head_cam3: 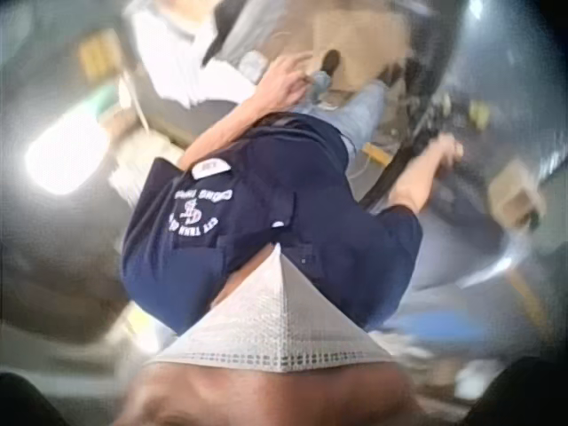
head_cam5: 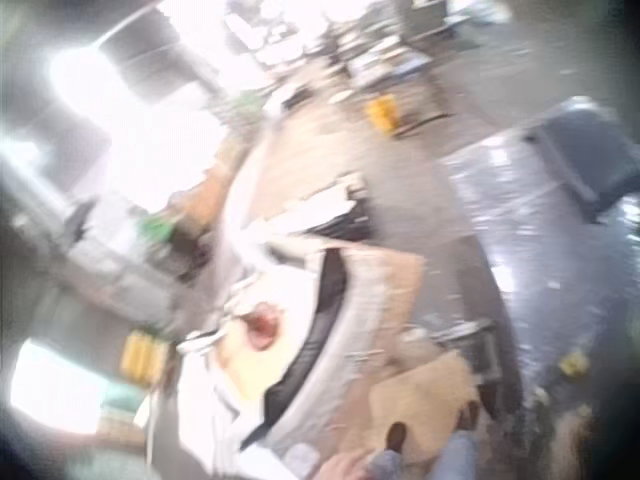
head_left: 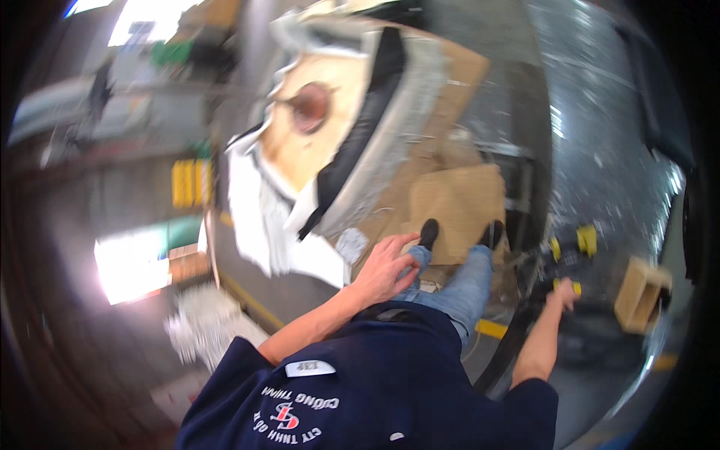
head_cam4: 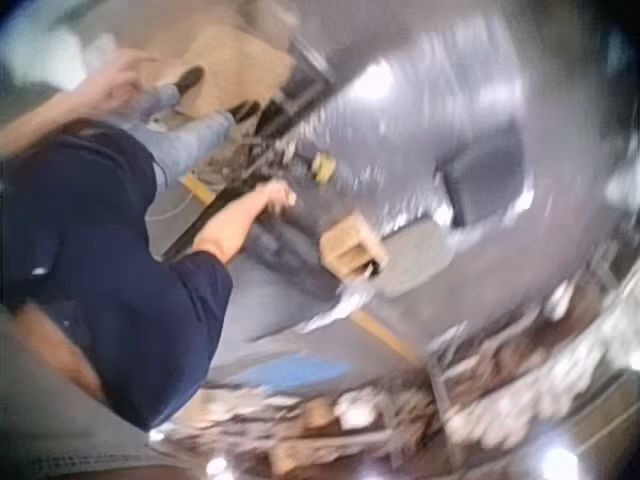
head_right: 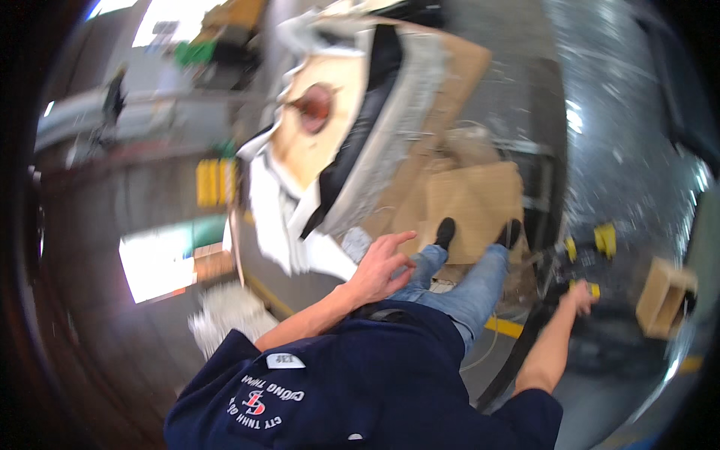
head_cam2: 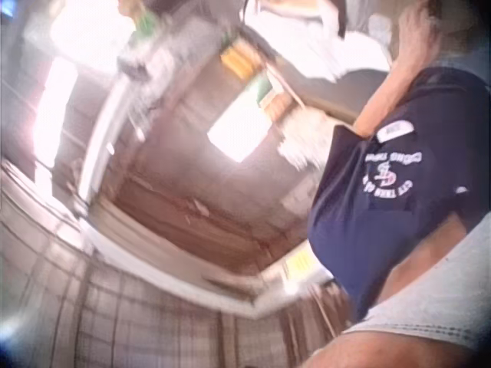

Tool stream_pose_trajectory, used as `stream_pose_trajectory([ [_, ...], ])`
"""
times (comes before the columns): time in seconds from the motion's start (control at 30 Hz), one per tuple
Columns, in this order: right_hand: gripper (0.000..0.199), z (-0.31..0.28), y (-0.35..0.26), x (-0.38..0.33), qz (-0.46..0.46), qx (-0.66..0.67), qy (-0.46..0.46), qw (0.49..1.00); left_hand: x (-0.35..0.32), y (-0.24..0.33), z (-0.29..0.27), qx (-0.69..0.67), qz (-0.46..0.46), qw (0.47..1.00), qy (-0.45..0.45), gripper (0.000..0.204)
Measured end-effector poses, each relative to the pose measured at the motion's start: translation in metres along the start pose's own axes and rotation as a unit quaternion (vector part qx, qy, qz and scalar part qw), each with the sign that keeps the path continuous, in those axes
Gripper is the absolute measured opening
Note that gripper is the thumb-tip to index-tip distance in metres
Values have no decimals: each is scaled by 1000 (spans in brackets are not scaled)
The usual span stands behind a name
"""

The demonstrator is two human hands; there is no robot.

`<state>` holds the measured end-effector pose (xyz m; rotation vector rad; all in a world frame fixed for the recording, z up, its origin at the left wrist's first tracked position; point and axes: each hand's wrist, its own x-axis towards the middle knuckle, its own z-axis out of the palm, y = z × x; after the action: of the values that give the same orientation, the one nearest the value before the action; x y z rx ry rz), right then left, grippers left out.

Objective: The person uses a staple gun to attach black fabric to a cushion base, then trims excess fabric with a knife. They flip the cushion, place a white sheet on the base, and continue stapling the fabric around the edges. The person handles multiple cushion components and tools throughout the process.

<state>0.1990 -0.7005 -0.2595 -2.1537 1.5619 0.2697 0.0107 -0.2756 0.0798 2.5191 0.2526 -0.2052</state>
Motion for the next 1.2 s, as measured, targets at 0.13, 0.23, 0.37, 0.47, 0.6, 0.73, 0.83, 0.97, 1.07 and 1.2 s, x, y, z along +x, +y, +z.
stream_pose_trajectory([
  [0.13, 72, 22, -42, 20, -224, -101, -46, 968, -51, -13, -7, -44, -230, 969, 74, 25],
  [0.23, 78, 67, -68, 53, -269, -15, -122, 955, -52, -4, -29, 48, -207, 968, 135, 31],
  [0.37, 100, 78, -109, 4, -160, -47, -109, 980, -56, -17, -48, 130, -276, 928, 214, 41],
  [0.47, 119, 85, -118, -18, -115, -84, -84, 986, -53, -52, -82, 217, -297, 906, 208, 57],
  [0.6, 122, 90, -115, -12, -151, -101, -138, 974, -25, -162, -107, 269, -308, 900, 152, 63],
  [0.73, 115, 69, -91, 20, -268, -9, -127, 955, 6, -212, -117, 142, -434, 890, 15, 67],
  [0.83, 91, 55, -52, 23, -322, 144, -173, 920, -20, -263, -116, 152, -357, 917, 91, 66],
  [0.97, 66, 25, -16, -13, -210, 236, -244, 917, -6, -279, -148, 133, -299, 944, -33, 45],
  [1.07, 42, 2, -9, -79, -157, 252, -308, 904, -17, -295, -153, -5, -203, 979, 0, 33],
  [1.2, 37, -18, 24, -161, -274, 219, -393, 850, -32, -322, -145, 9, -86, 996, 39, 27],
])
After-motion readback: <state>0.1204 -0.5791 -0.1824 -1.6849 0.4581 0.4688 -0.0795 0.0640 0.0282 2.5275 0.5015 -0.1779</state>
